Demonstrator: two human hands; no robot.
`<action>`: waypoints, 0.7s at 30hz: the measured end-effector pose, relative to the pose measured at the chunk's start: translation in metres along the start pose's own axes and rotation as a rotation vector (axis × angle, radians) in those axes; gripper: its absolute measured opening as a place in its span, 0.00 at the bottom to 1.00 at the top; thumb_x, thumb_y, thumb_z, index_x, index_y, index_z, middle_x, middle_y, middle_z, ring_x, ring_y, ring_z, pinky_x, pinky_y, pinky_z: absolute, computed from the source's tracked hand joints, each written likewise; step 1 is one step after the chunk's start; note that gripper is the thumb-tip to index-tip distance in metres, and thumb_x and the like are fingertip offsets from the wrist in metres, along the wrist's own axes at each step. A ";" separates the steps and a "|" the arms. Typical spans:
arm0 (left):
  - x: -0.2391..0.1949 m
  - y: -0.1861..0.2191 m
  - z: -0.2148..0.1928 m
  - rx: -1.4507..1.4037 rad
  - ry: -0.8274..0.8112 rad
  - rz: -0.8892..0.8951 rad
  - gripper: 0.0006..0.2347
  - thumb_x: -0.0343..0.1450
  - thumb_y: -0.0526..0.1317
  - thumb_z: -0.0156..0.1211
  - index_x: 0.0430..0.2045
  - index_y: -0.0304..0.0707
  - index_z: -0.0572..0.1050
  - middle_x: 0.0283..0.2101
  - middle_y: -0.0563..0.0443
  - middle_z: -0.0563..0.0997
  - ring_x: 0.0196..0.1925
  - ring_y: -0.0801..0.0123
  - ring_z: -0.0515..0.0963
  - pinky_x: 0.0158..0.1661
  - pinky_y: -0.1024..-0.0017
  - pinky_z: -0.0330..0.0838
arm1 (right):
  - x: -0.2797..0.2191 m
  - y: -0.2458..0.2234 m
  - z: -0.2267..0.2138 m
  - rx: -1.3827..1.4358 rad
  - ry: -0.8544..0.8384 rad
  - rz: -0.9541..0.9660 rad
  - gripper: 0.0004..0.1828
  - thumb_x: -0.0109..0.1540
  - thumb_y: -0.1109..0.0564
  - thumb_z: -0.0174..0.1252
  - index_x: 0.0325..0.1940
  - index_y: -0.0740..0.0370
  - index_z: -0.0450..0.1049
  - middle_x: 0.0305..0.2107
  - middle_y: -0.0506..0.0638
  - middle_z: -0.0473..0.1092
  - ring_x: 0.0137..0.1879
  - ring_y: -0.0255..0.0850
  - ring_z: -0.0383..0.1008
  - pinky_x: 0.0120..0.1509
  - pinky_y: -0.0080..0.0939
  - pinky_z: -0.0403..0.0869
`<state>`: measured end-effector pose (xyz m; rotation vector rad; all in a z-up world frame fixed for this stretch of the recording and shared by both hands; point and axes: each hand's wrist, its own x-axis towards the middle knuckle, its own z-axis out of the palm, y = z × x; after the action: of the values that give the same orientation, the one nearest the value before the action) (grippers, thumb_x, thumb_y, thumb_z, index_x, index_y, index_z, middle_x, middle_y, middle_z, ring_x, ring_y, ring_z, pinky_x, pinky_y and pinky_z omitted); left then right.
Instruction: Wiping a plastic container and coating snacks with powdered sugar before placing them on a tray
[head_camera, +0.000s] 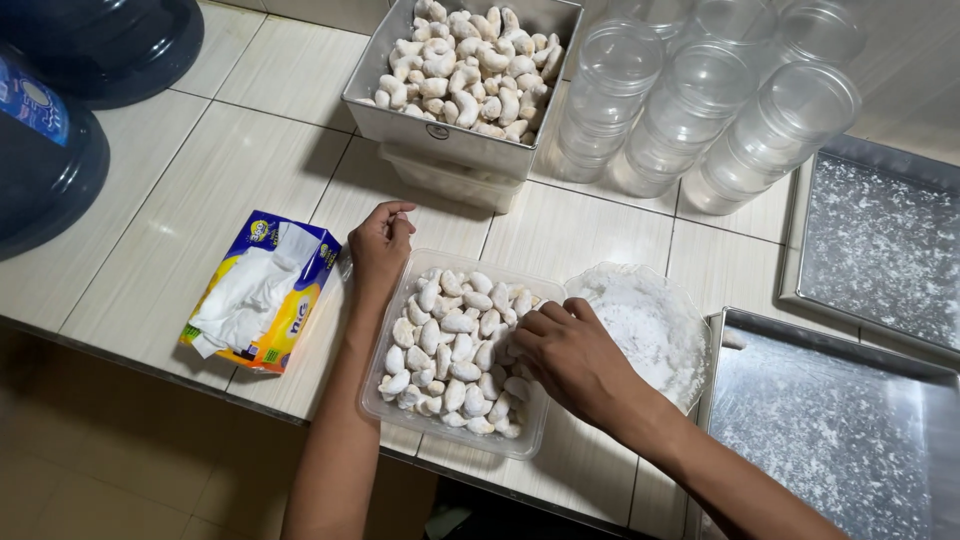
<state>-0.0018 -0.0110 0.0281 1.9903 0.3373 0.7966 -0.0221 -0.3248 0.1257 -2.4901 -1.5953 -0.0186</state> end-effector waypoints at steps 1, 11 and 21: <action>0.000 0.001 0.000 -0.006 -0.003 -0.004 0.09 0.72 0.34 0.53 0.37 0.44 0.82 0.22 0.50 0.79 0.25 0.64 0.79 0.33 0.65 0.75 | 0.000 -0.001 0.000 0.006 -0.004 0.010 0.03 0.61 0.52 0.60 0.36 0.51 0.75 0.33 0.43 0.72 0.46 0.41 0.70 0.57 0.45 0.64; 0.000 -0.003 0.001 -0.037 -0.008 -0.030 0.09 0.72 0.34 0.54 0.38 0.42 0.83 0.22 0.51 0.80 0.25 0.68 0.79 0.33 0.69 0.76 | 0.000 -0.004 -0.002 -0.029 -0.041 0.051 0.05 0.61 0.53 0.60 0.39 0.54 0.74 0.34 0.47 0.70 0.46 0.44 0.69 0.57 0.49 0.64; -0.003 0.001 0.000 -0.060 -0.013 -0.040 0.09 0.72 0.32 0.54 0.39 0.40 0.83 0.23 0.50 0.80 0.21 0.70 0.77 0.32 0.70 0.75 | -0.018 0.017 -0.052 0.341 0.106 0.148 0.04 0.63 0.52 0.61 0.39 0.52 0.75 0.32 0.45 0.75 0.45 0.46 0.75 0.58 0.52 0.67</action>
<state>-0.0036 -0.0130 0.0278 1.9264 0.3405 0.7595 -0.0095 -0.3563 0.1722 -2.2919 -1.2500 0.1284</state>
